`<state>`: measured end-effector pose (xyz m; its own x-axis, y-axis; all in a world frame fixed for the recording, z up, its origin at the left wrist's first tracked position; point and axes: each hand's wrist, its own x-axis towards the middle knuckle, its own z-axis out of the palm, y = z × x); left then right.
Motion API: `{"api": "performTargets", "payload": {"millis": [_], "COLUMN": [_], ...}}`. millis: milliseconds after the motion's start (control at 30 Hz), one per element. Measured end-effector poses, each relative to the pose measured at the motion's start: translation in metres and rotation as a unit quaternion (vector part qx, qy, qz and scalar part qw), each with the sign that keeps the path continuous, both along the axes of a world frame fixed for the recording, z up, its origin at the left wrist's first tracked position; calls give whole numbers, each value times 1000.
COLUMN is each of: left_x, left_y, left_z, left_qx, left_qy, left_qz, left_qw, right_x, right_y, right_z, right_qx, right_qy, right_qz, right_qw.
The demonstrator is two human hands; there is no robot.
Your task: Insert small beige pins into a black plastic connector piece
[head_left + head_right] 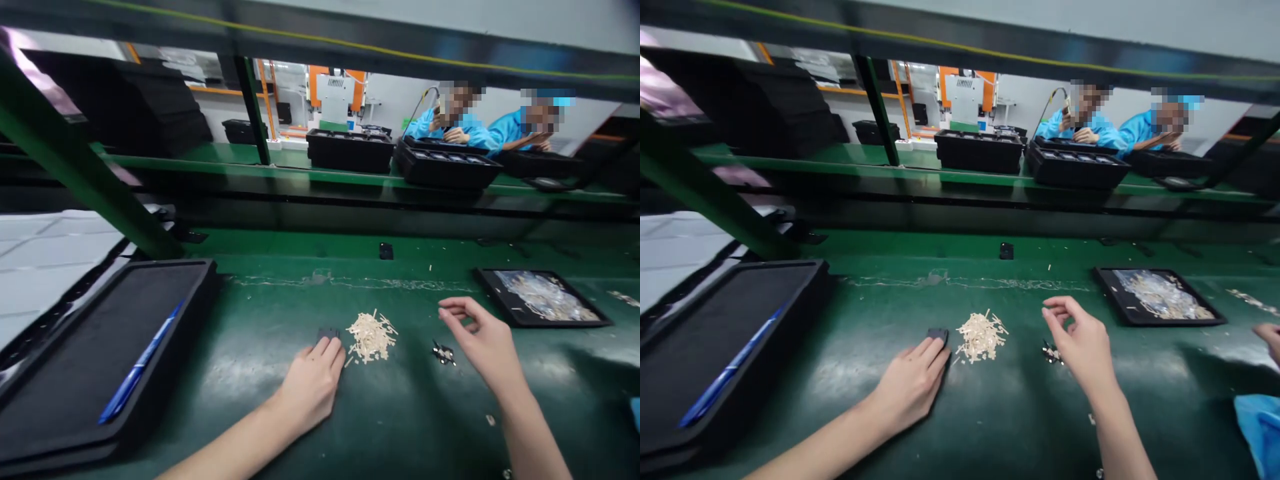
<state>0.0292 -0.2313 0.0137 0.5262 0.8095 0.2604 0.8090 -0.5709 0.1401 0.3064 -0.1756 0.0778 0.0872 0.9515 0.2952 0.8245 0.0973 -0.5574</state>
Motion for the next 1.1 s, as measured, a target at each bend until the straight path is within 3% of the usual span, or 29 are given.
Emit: {"api": "performTargets", "payload": {"millis": [133,267,333,533,667,800,933,1100], "left_x": [1,-6,-6,9,18,27,33,33], "left_y": [3,31,36,14,13,30,42,44], "left_z": [7,3,-2,-9,-6,5,9,6], "left_qx": [-23,-25,-46,-55,-71,-128,-208,-270], "left_qy": [-76,-95,-91,-90,-193,-346,-453,-545], "left_qz": [-7,77,89,2,-33,-71,-59,-35], "left_qw": [997,992,991,994,978,927,865,793], "right_x": [14,9,5,5,6,-22,-66,-85], "right_y": [-14,-20,-18,-11,-6,2,7,3], "right_z": [-7,-17,-19,-15,-8,-10,-20,-33], "right_qx": [-112,-136,-148,-206,-249,-209,-219,-182], "right_qy": [-167,-290,-325,-337,-265,-41,183,253], "right_qz": [45,87,104,119,103,141,187,189], "right_qw": [979,943,928,911,926,967,940,931]}}
